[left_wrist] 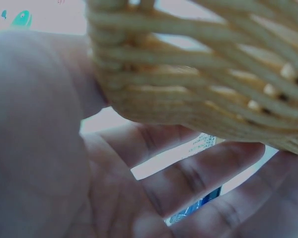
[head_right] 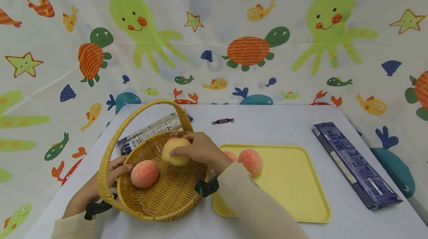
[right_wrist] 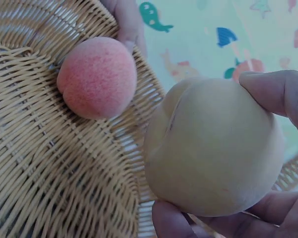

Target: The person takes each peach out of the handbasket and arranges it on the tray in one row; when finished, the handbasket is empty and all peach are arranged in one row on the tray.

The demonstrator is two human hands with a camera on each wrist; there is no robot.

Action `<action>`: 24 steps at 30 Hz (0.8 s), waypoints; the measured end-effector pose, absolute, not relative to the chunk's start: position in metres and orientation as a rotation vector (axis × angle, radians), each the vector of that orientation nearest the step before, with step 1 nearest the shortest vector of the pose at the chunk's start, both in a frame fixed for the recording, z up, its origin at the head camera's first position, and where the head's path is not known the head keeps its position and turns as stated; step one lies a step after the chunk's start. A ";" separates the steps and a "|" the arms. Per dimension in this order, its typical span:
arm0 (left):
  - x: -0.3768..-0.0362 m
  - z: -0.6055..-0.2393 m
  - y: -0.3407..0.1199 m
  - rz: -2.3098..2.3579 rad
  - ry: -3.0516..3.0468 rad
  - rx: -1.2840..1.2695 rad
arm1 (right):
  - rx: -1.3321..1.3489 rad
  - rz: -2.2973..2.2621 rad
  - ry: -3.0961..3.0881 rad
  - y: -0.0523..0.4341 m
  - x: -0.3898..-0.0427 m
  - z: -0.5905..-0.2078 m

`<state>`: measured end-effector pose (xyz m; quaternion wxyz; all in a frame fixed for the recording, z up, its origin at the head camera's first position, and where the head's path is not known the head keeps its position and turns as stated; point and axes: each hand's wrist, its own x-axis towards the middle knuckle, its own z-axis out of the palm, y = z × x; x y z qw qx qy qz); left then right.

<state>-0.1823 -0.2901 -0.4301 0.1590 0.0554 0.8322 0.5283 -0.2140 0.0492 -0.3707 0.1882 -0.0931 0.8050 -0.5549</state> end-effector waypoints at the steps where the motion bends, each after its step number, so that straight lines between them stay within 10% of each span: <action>1: -0.183 -0.430 -0.290 1.512 2.377 0.165 | -0.250 -1.565 2.265 0.054 -0.212 -0.370; 24: -0.182 -0.428 -0.290 1.449 2.430 0.154 | -0.069 -1.630 2.360 0.163 -0.173 -0.359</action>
